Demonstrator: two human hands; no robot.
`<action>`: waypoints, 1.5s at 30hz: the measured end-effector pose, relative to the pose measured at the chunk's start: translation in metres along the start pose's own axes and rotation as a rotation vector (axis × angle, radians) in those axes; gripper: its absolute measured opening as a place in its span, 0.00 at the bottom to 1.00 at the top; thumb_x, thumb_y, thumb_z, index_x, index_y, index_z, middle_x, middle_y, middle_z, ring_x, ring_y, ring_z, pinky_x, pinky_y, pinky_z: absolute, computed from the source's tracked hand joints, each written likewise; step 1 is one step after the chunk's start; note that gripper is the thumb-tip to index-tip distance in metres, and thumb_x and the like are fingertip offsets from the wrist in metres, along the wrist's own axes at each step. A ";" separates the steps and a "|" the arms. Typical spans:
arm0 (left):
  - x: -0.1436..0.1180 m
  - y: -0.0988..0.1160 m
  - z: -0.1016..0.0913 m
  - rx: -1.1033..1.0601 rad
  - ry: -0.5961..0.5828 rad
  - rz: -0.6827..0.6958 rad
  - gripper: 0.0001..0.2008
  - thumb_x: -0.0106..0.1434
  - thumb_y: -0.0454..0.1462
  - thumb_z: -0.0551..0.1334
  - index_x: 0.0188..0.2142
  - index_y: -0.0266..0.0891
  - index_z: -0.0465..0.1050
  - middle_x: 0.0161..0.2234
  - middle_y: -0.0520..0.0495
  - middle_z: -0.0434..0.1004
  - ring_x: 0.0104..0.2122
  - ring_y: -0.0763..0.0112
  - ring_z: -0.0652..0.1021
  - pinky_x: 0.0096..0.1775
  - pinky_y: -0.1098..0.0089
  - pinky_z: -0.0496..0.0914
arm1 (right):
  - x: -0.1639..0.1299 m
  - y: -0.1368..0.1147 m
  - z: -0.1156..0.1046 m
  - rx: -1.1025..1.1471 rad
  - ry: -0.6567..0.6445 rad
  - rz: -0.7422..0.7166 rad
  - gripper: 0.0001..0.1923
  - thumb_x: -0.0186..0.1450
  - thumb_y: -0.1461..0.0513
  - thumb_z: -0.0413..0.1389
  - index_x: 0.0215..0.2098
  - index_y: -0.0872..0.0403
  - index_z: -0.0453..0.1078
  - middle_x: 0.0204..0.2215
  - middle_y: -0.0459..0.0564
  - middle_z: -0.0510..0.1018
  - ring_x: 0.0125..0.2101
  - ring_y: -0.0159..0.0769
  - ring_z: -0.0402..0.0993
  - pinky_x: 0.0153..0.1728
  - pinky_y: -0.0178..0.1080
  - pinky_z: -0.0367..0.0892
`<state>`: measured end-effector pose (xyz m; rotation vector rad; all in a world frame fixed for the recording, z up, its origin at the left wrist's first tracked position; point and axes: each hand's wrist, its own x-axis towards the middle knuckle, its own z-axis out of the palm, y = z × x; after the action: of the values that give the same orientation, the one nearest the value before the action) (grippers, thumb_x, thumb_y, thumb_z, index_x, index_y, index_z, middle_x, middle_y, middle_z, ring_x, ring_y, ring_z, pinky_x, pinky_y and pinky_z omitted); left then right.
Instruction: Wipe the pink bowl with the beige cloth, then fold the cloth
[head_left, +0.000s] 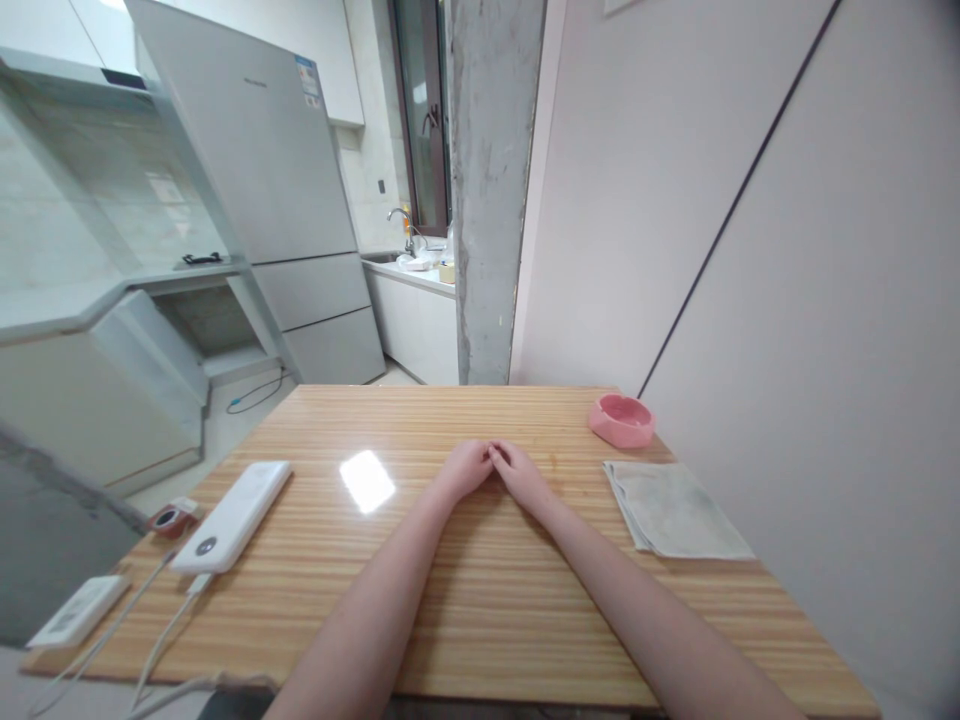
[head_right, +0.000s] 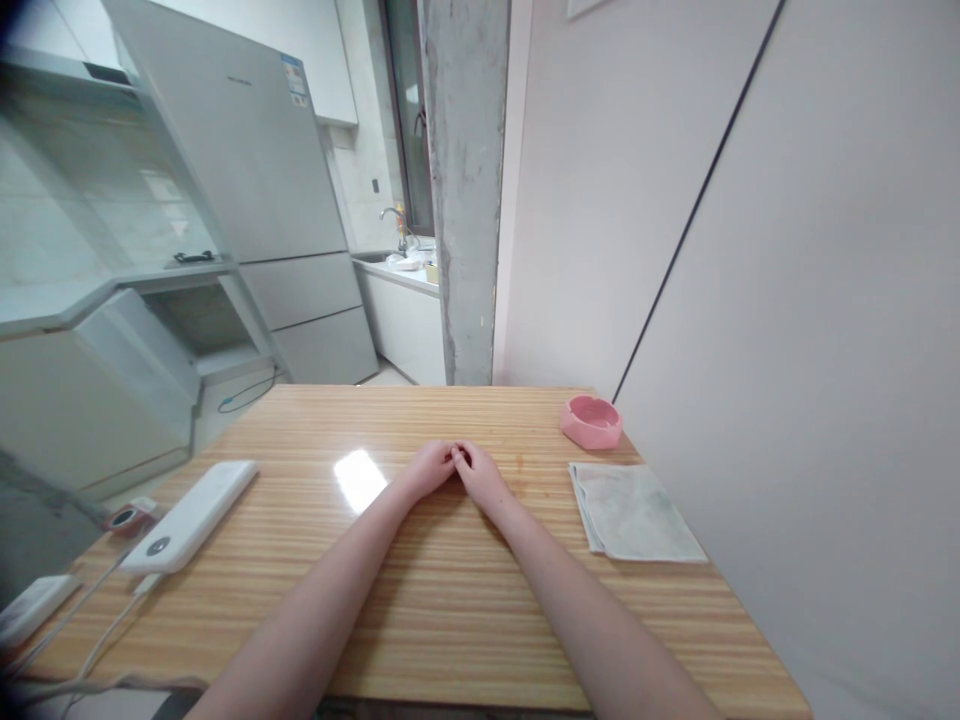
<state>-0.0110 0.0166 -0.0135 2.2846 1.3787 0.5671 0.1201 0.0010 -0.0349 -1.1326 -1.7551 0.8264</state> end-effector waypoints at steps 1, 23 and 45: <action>0.000 0.000 0.000 -0.002 0.007 0.004 0.16 0.61 0.35 0.52 0.39 0.36 0.78 0.37 0.40 0.80 0.37 0.62 0.78 0.40 0.67 0.69 | 0.000 0.000 0.000 -0.004 0.003 0.000 0.17 0.66 0.56 0.45 0.41 0.55 0.71 0.40 0.53 0.79 0.43 0.38 0.73 0.49 0.43 0.65; -0.001 0.003 0.001 0.016 0.000 0.011 0.16 0.61 0.35 0.52 0.40 0.38 0.77 0.39 0.41 0.80 0.38 0.62 0.77 0.39 0.68 0.68 | 0.000 -0.002 -0.002 -0.028 -0.011 0.026 0.15 0.66 0.59 0.45 0.42 0.56 0.71 0.40 0.54 0.78 0.42 0.38 0.73 0.49 0.44 0.64; -0.001 0.007 -0.005 0.029 -0.046 -0.031 0.20 0.62 0.44 0.51 0.17 0.37 0.59 0.16 0.54 0.55 0.20 0.77 0.58 0.26 0.70 0.46 | -0.006 0.015 -0.127 -1.006 0.627 0.406 0.28 0.60 0.59 0.51 0.58 0.60 0.60 0.65 0.64 0.44 0.64 0.61 0.33 0.57 0.67 0.41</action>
<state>-0.0097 0.0132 -0.0058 2.2806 1.4064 0.4847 0.2429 0.0104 0.0017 -2.1526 -1.3756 -0.3055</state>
